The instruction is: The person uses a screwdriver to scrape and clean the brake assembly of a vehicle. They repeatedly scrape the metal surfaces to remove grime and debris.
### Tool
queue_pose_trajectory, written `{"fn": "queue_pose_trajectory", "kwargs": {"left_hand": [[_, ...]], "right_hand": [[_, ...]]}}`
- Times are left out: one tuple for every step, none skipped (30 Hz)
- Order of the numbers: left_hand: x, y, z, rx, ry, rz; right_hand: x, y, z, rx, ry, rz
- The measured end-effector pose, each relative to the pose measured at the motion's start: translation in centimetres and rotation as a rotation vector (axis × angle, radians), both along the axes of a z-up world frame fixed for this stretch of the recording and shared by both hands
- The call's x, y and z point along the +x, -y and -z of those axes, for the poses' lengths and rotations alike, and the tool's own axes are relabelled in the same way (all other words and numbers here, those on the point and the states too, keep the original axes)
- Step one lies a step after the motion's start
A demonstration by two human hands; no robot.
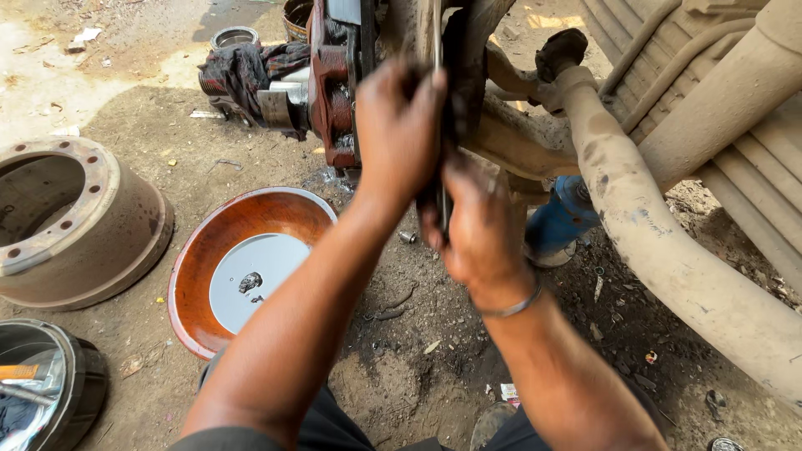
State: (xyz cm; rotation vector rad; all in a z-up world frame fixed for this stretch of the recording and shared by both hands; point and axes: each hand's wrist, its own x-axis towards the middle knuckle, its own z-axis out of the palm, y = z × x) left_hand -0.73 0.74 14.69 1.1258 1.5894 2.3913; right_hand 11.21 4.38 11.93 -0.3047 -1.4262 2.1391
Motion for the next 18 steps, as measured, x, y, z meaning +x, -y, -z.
{"fn": "queue_pose_trajectory", "kwargs": {"left_hand": [[0.8, 0.4, 1.5, -0.020, 0.006, -0.030], [1.4, 0.6, 2.9, -0.041, 0.013, -0.061], [1.9, 0.8, 4.0, -0.062, 0.022, -0.092], [2.2, 1.0, 4.9, -0.081, -0.008, -0.131], [2.3, 1.1, 5.6, -0.099, -0.041, -0.170], [2.5, 1.2, 6.1, -0.118, -0.073, -0.209], [2.6, 1.3, 6.5, -0.138, -0.056, -0.210], [2.9, 1.4, 6.8, -0.159, -0.038, -0.212], [3.0, 1.6, 7.0, -0.179, -0.023, -0.213], [3.2, 1.7, 7.3, -0.218, -0.066, -0.260], [3.4, 2.0, 7.7, -0.260, -0.111, -0.308], [3.3, 2.2, 8.0, -0.301, -0.156, -0.355], [3.4, 2.3, 8.6, -0.309, -0.162, -0.355], [3.4, 2.3, 9.1, -0.316, -0.168, -0.355], [3.2, 2.3, 9.6, -0.321, -0.173, -0.358], [3.0, 2.3, 10.0, -0.353, -0.157, -0.351], [2.8, 2.4, 10.5, -0.387, -0.138, -0.349], [2.6, 2.5, 10.9, -0.421, -0.120, -0.346]], "right_hand": [[0.5, 0.3, 1.7, 0.000, 0.050, 0.030], [0.6, 0.2, 3.3, 0.002, 0.027, 0.005], [0.7, 0.2, 4.8, 0.004, 0.007, -0.022], [0.8, 0.3, 6.3, 0.005, -0.013, -0.048], [0.7, 0.1, 7.4, 0.024, -0.007, -0.027], [0.6, 0.0, 8.4, 0.043, -0.001, -0.007], [0.5, -0.2, 9.1, 0.061, 0.005, 0.016], [0.4, -0.4, 9.7, 0.501, -0.104, 0.183], [0.3, -0.6, 10.0, 0.941, -0.220, 0.337], [0.2, -0.6, 10.3, 1.177, -0.249, 0.398], [0.2, -0.5, 10.5, 1.397, -0.293, 0.482], [0.1, -0.3, 10.8, 1.411, -0.251, 0.489], [0.2, -0.2, 11.1, 1.425, -0.205, 0.493], [0.3, 0.0, 11.5, 1.082, -0.032, 0.372], [0.3, 0.2, 11.8, 0.741, 0.131, 0.241], [0.4, 0.2, 12.1, 0.397, 0.283, 0.102], [0.3, 0.3, 12.5, 0.462, 0.285, 0.110], [0.3, 0.3, 12.8, 0.526, 0.287, 0.117]]}}
